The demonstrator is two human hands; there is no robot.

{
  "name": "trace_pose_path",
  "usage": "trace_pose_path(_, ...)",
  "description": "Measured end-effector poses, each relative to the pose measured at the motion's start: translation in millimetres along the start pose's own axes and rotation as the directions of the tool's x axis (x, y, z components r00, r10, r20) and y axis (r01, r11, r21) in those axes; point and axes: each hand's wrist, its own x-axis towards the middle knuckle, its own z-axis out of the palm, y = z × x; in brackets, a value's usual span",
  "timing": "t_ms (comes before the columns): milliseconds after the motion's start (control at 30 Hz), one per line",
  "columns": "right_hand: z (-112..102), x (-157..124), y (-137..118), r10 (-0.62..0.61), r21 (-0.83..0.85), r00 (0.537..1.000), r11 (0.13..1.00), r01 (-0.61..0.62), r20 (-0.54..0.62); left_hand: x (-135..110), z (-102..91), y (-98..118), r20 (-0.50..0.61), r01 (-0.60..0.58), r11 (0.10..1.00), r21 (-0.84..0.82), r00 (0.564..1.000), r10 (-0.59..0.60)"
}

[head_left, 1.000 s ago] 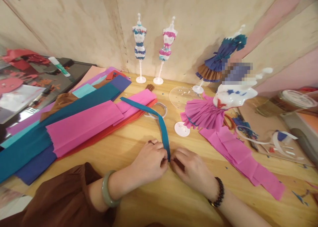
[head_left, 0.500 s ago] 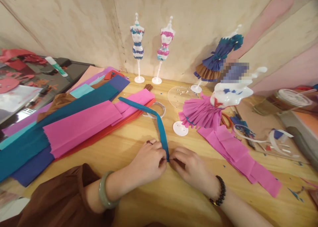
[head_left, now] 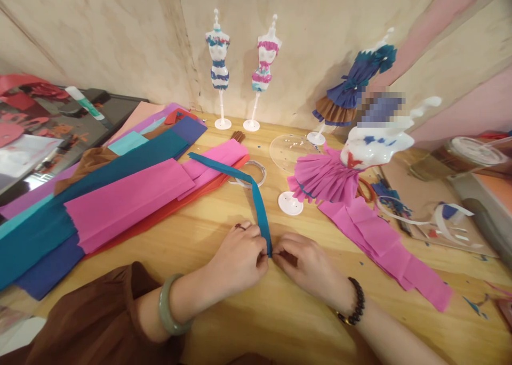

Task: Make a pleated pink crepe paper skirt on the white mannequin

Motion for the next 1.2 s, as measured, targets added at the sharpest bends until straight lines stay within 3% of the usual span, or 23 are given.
trace_pose_path(267, -3.3, -2.4, -2.1, 0.015, 0.034, 1.0, 0.999, -0.015, -0.017, 1.2, -1.6, -0.4, 0.008, 0.009, 1.0, -0.005, 1.0, -0.009)
trace_pose_path(433, -10.1, -8.7, 0.3, -0.113, 0.127, 0.994, 0.985, 0.113, -0.01, -1.1, -0.9, -0.4, 0.002, 0.001, 1.0, -0.008, 1.0, -0.001)
trace_pose_path(533, -9.8, -11.4, 3.9, -0.188, 0.059, 0.982, 0.981, 0.187, 0.008, -2.1, 0.0, -0.6, -0.007, -0.004, 1.0, 0.003, 1.0, 0.004)
trace_pose_path(700, -5.5, -12.5, 5.3, -0.278, -0.192, 0.96, 0.942, 0.277, 0.018, -1.1, -0.7, -0.4, -0.013, -0.01, 1.0, 0.007, 1.0, 0.01)
trace_pose_path(867, -6.4, -11.5, 0.3, -0.357, -0.37, 0.924, 0.847, 0.382, 0.136, -0.9, -3.1, -0.7, -0.014, -0.035, 0.999, 0.005, 0.999, 0.035)
trace_pose_path(1033, -4.1, -9.3, -2.0, -0.425, -0.43, 0.894, 0.787, 0.443, 0.144, -1.1, -11.8, -4.9, 0.002, -0.053, 0.998, -0.025, 0.999, 0.053)
trace_pose_path(1200, 1.0, -9.7, 4.6, -0.405, -0.361, 0.912, 0.842, 0.401, 0.07, -2.9, -18.7, -7.9, 0.014, -0.155, 0.988, 0.02, 0.988, 0.154)
